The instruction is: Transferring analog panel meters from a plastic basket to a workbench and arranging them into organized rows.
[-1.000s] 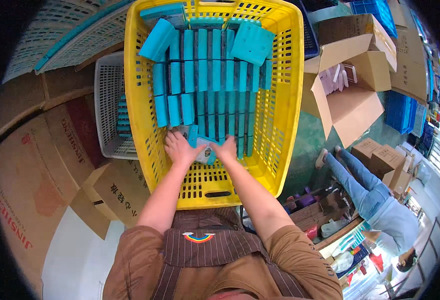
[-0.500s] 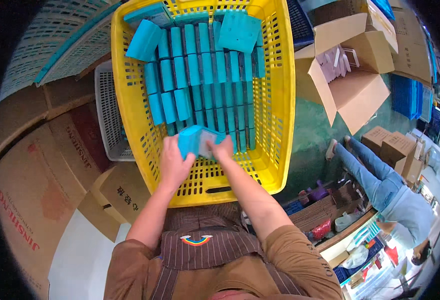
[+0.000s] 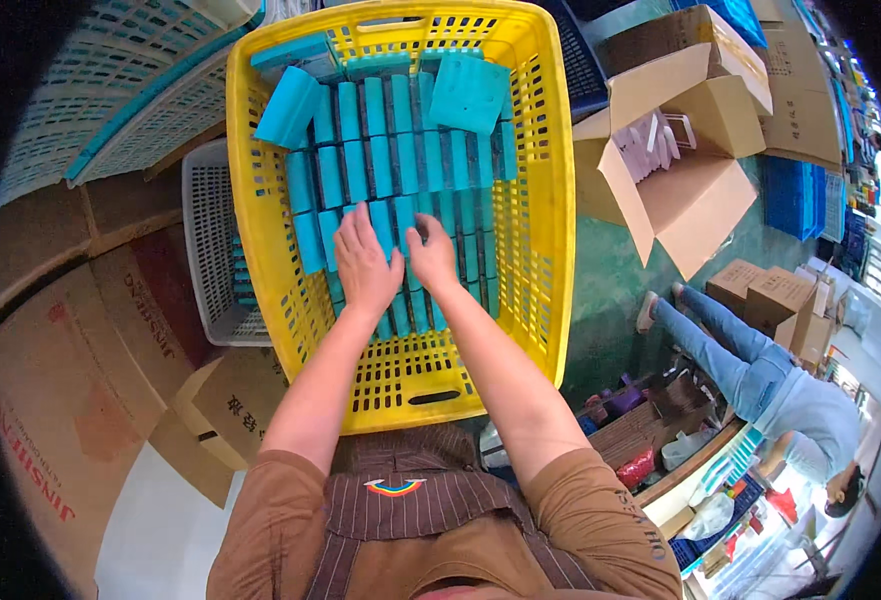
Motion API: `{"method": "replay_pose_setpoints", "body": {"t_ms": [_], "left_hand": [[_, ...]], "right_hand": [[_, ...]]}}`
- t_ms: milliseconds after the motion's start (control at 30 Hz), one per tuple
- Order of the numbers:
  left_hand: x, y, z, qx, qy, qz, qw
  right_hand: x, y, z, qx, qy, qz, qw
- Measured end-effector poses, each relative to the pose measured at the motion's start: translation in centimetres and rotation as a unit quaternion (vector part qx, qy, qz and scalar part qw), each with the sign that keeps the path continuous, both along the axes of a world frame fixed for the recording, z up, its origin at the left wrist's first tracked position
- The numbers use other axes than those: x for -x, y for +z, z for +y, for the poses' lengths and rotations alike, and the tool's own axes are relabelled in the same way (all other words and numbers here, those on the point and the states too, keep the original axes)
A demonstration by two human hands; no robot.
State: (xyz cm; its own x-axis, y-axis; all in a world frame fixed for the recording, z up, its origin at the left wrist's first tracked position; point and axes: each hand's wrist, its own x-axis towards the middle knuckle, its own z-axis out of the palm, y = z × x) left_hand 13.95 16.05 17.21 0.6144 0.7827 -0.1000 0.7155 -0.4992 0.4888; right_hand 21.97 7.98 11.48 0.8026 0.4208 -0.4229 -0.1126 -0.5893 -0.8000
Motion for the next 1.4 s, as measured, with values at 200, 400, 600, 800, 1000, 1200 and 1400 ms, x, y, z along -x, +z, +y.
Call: {"method": "replay_pose_setpoints", "body": {"t_ms": [200, 400, 600, 800, 1000, 1200, 1400], "left_hand": [[-1.3, 3.4, 5.3, -0.103, -0.069, -0.128, 0.984], [-5.9, 5.3, 15.3, -0.246, -0.028, -0.026, 0.969], [-6.2, 5.0, 19.0, -0.246, 0.002, 0.091, 0.965], [-6.1, 4.6, 19.6, -0.184, -0.045, 0.034, 0.981], [-1.7, 8.8, 16.1, -0.044, 0.039, -0.162, 0.985], [-0.2, 8.8, 5.9, 0.218, 0.048, -0.241, 0.945], [-3.5, 4.0, -1.6, 0.261, 0.036, -0.115, 0.958]], "right_hand": [[-7.2, 6.9, 1.7, -0.037, 0.020, -0.213, 0.976], [-16.3, 8.8, 7.6, 0.237, 0.250, -0.454, 0.821], [-18.0, 8.6, 9.5, 0.338, 0.319, -0.410, 0.785], [-18.5, 8.2, 5.3, 0.111, 0.226, -0.484, 0.838], [-3.9, 11.7, -5.2, 0.073, 0.028, -0.236, 0.969], [-1.9, 6.5, -10.2, 0.114, -0.084, -0.130, 0.981], [0.6, 8.1, -11.4, 0.108, -0.112, -0.117, 0.981]]}}
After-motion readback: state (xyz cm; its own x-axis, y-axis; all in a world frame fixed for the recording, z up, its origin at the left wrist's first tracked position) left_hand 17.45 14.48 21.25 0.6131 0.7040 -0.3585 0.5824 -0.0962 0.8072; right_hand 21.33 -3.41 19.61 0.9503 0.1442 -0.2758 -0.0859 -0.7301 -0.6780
